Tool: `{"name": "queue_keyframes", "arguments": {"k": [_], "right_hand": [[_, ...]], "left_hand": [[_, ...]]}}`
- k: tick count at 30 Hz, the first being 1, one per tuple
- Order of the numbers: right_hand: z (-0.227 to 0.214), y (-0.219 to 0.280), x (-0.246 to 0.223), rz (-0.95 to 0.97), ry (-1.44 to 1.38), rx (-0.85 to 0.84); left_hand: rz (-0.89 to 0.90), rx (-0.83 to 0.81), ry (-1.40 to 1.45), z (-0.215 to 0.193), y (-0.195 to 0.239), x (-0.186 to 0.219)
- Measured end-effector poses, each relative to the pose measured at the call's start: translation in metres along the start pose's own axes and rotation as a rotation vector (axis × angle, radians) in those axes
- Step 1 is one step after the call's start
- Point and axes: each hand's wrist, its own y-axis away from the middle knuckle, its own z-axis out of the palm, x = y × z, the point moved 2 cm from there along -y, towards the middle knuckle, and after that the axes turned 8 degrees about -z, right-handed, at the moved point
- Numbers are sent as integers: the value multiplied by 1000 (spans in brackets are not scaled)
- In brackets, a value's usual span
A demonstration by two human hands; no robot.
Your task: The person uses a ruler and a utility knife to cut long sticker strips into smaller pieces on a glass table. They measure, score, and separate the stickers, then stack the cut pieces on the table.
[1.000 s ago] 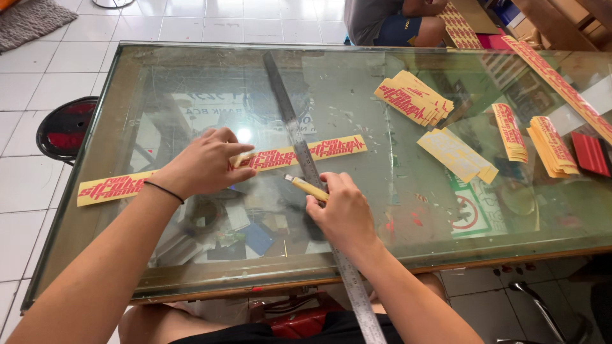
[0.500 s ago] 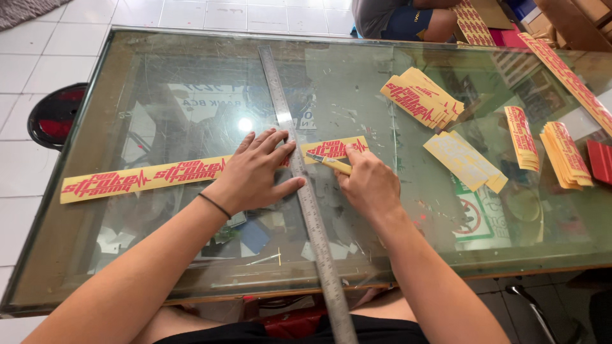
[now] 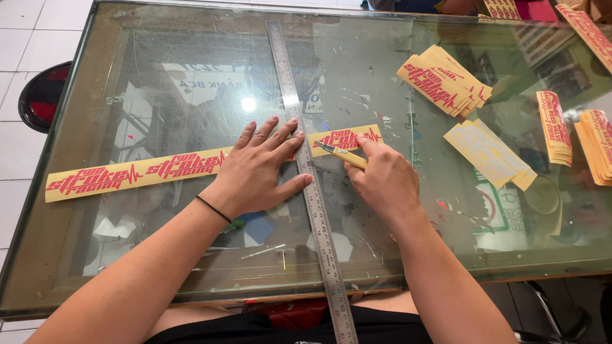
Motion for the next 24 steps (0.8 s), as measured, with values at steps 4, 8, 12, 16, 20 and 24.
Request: {"name": "queue_keyframes", "arguments": {"k": [4, 8, 12, 16, 20, 24], "right_hand": [[-2, 1, -2, 4, -9, -3], [1, 0, 0, 8, -8, 5], [1, 0, 2, 23, -35, 12], [-9, 4, -5, 30, -64, 24], [-26, 8, -14, 71, -244, 16], [-35, 21, -17, 34, -462, 37]], "left_hand": [[-12, -5, -5, -1, 0, 2], [-20, 1, -9, -3, 0, 4], [-36, -10, -9, -2, 0, 4], [-42, -15, -6, -2, 0, 4], [-42, -25, -1, -2, -1, 3], [-42, -27, 13, -1, -1, 2]]}}
